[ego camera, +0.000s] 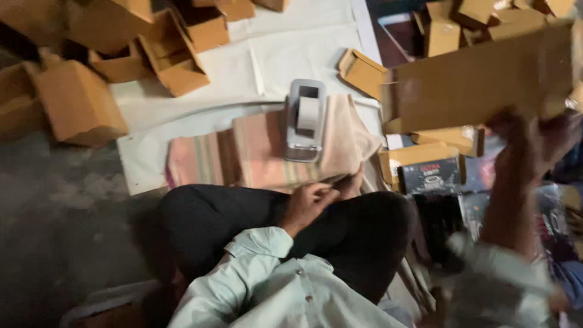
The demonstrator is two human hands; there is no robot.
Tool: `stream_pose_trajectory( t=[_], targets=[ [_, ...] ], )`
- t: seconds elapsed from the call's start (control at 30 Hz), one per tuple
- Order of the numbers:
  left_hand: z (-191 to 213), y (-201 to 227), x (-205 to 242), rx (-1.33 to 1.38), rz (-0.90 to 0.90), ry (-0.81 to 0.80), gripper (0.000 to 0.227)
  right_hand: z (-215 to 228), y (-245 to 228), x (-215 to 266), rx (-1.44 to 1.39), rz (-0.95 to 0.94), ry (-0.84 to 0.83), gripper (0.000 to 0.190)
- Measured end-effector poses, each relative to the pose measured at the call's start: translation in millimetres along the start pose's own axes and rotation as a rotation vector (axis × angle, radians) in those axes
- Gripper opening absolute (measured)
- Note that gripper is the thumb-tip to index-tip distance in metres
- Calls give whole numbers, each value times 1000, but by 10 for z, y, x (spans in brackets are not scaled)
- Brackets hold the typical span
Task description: The person sits on the floor and repeatedly folds the flaps of small cardboard boxes, then uses a tape dispenser to apply clear tape to seal them. The sealed boxes are placed in a pile to the right.
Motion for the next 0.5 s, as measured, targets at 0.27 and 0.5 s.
stream_pose_trajectory(
  t=[0.27,0.5],
  targets=[
    [521,420,266,623,-6,554,53,-1452,977,1894,-555,-471,-108,23],
    [1299,699,337,452,-270,318,62,-1669,879,2018,-261,-475,-305,23]
  ],
)
Point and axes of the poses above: each hand's wrist, its own x-axis away from the middle knuckle, its own z-axis out of the back of the hand, y = z × x, the point moved 8 cm from there along -x, towards the middle knuckle, and after that the axes turned 14 degrees about -z, right-handed, at the moved point
